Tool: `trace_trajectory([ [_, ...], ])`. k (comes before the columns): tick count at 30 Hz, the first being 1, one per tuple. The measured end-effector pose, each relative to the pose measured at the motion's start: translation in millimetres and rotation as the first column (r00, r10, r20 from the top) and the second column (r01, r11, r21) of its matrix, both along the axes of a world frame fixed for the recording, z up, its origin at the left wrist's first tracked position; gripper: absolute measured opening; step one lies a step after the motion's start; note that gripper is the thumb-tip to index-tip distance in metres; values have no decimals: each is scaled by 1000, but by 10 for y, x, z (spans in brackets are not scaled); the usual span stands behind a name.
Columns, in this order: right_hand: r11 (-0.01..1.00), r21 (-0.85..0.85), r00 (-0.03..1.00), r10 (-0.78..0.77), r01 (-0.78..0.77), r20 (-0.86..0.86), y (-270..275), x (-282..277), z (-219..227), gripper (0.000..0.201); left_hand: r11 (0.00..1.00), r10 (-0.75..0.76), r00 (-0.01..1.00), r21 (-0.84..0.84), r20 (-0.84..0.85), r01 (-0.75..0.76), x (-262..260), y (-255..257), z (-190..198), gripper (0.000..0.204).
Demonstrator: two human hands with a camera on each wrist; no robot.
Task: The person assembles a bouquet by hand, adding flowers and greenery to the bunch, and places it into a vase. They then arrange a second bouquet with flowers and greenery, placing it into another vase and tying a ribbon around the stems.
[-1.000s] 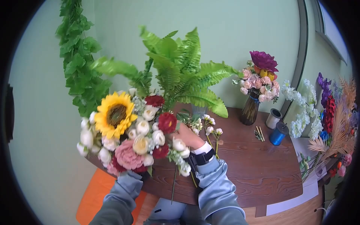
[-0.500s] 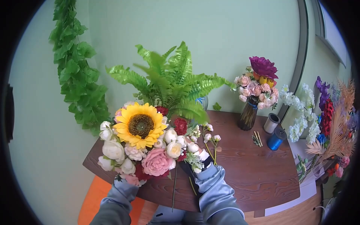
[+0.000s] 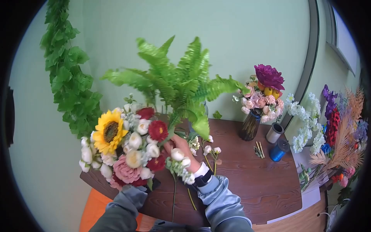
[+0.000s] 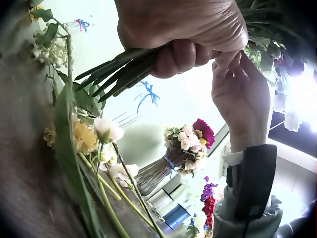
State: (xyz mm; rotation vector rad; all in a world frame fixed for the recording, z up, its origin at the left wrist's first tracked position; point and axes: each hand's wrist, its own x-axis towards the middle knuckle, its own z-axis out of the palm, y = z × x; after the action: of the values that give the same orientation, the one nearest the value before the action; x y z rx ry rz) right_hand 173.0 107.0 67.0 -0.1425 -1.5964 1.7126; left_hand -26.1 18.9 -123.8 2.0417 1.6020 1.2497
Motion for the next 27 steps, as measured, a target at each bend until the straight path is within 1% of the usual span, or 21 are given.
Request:
trace_trajectory([
  [1, 945, 201, 960, -274, 259, 52, -138, -85, 151, 11, 1000, -1, 1000, 1, 5, 1, -14, -75, -96, 44],
  [3, 942, 207, 957, -284, 265, 67, -166, -40, 265, 11, 1000, -5, 1000, 3, 14, 5, -157, -97, -113, 44],
  [5, 821, 398, 906, -415, 411, -80, -115, -43, 260, 15, 1000, -10, 1000, 0, 22, 10, -338, -154, -128, 44],
  [6, 863, 362, 924, -383, 352, 15, -13, -60, 197, 16, 1000, -12, 1000, -2, 26, 13, -428, -198, -142, 44],
  [7, 864, 361, 924, -383, 351, 17, 19, -57, 211, 16, 1000, -14, 999, -3, 31, 14, -471, -305, -163, 44],
  [9, 811, 491, 944, -317, 319, -91, 70, -59, 237, 15, 1000, -14, 999, -5, 39, 14, -456, -296, -227, 45],
  [10, 801, 507, 948, -275, 319, -163, 88, -55, 222, 23, 1000, -15, 999, -6, 42, 15, -448, -287, -256, 45],
  [11, 790, 521, 945, -231, 322, -233, 99, -42, 200, 45, 1000, -17, 999, -7, 44, 17, -442, -291, -284, 45],
  [12, 949, 269, 985, -137, 161, -108, 3, 56, 245, 53, 1000, -20, 999, -8, 46, 20, -447, -482, -462, 45],
  [13, 1000, -25, 1000, -5, 4, -17, -88, 180, 310, 61, 1000, -23, 999, -10, 49, 24, -424, -295, -212, 45],
  [14, 986, -163, 969, 7, 35, 248, -36, 254, 352, 59, 1000, -27, 998, -10, 52, 28, -408, 108, 81, 45],
  [15, 986, -164, 969, 6, 36, 248, -52, 277, 415, 59, 999, -30, 998, -10, 55, 31, -462, 1, -13, 45],
  [17, 990, 97, 954, -124, 101, 274, -110, 328, 536, 57, 999, -36, 997, -8, 62, 36, -312, 408, 319, 46],
  [18, 994, -104, 945, 50, -17, 324, -118, 404, 500, 72, 999, -38, 997, -7, 66, 38, -290, 444, 340, 46],
  [19, 994, -104, 944, 49, -16, 325, -96, 379, 445, 72, 999, -41, 997, -6, 69, 41, -245, 547, 400, 46],
  [21, 989, -117, 995, -79, 87, 67, -13, 299, 320, 48, 999, -47, 996, -6, 76, 47, -159, 496, 315, 46],
  [22, 989, -117, 994, -81, 89, 68, -11, 310, 328, 48, 999, -51, 996, -5, 80, 52, -143, 407, 313, 46],
  [24, 963, -270, 1000, -17, 21, 18, -9, 342, 363, 45, 998, -60, 994, -7, 88, 61, -233, 592, 427, 46],
  [25, 939, -344, 1000, 12, -15, -9, -5, 354, 376, 44, 998, -65, 993, -9, 95, 66, -344, 175, 53, 46],
  [26, 967, -239, 994, 65, -86, -93, 58, 328, 343, 41, 998, -68, 992, -11, 102, 70, -312, 246, 122, 46],
  [27, 966, -245, 994, 63, -83, -89, 100, 321, 347, 41, 997, -71, 991, -15, 109, 73, -278, 337, 193, 47],
])
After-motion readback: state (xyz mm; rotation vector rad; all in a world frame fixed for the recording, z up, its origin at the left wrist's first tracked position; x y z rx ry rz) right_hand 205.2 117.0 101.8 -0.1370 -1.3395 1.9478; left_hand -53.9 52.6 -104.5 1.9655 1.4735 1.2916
